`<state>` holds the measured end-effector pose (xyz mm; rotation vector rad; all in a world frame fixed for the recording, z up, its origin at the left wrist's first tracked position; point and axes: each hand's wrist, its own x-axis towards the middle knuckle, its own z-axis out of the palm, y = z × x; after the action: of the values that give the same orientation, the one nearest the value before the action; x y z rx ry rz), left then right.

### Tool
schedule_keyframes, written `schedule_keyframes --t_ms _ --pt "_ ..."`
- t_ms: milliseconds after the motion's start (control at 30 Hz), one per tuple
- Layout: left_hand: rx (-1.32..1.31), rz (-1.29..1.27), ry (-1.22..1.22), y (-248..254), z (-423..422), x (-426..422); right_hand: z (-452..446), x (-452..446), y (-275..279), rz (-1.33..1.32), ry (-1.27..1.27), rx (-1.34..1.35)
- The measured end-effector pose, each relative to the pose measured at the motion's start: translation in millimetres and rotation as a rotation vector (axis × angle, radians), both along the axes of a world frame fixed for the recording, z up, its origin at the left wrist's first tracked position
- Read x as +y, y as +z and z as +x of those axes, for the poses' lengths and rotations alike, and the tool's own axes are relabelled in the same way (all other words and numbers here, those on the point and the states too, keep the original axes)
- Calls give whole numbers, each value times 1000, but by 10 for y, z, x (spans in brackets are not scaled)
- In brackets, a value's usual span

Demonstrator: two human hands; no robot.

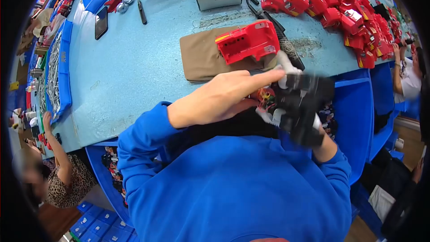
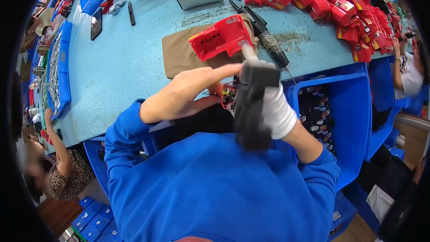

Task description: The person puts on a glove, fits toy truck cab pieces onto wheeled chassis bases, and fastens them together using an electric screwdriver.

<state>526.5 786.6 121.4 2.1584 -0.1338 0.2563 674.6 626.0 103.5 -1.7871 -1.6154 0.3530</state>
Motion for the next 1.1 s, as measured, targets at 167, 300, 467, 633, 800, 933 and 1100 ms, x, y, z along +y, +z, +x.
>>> schedule_keyframes --t_ms 167,300,467,633,800,933,1100 --pt "-12 567 72 79 -75 219 -410 -307 -361 -188 -287 1044" --pt "-118 910 234 129 40 312 -652 -206 -503 -124 -404 1375" --pt "-84 954 434 94 146 484 -565 27 -638 -118 -279 1641" --pt "-213 740 439 -46 176 721 -372 71 -457 -444 -153 1573" --pt "-207 611 432 -182 217 850 -32 102 -320 -508 -83 1314" --pt "-388 701 468 -145 216 824 478 84 -9 -476 40 1105" --pt "-229 387 344 -130 136 532 787 687 -186 6 -253 492"
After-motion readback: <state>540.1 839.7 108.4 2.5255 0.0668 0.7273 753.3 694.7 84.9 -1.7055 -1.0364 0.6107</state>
